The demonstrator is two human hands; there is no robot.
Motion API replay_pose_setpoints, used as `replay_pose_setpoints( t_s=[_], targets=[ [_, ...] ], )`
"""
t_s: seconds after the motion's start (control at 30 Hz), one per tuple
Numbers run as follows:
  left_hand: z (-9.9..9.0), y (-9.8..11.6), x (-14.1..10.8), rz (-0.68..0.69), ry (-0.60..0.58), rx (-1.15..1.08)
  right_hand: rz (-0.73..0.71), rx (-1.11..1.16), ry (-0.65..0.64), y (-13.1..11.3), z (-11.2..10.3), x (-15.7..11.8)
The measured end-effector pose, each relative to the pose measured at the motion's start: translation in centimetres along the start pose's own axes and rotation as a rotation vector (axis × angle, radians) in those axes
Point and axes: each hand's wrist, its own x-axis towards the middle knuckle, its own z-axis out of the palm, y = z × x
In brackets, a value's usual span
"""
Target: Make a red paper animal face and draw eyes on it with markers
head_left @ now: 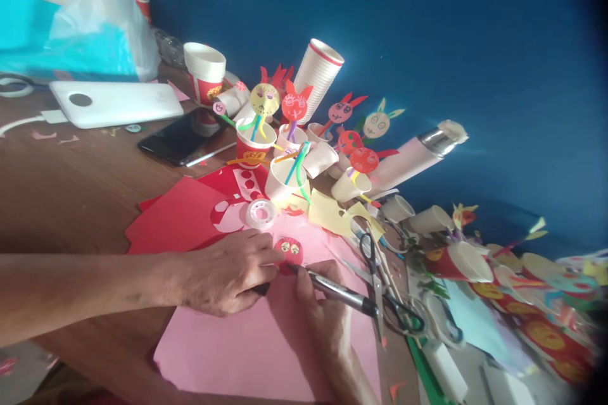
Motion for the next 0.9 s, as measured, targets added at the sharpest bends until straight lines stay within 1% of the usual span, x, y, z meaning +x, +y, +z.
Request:
replay_pose_setpoints(
  t_s=[0.13, 0.57, 0.63, 0.8, 0.9],
  targets=[
    [-0.2, 0.1, 0.2, -0.001, 0.008, -0.011, -0.007, -0.008, 0.002, 0.1, 0.0, 0.0],
    [-0.1, 0.1, 0.1, -0.014, -0.003, -0.03, 0.063, 0.017, -0.043, 0.5, 0.1, -0.3],
    [-0.1, 0.1, 0.1, -0.017, -0.005, -0.026, 0.041, -0.004, -0.041, 0.3, 0.1, -0.2],
    [-0.1, 0.0, 0.1, -0.007, -0.007, -0.015, -0.067, -0.048, -0.017, -0.8, -0.4, 0.5],
    [-0.2, -0.1, 0.2, -0.014, -0.025, -0.019, -0.1, -0.075, -0.009, -1.2, -0.6, 0.7]
  ],
)
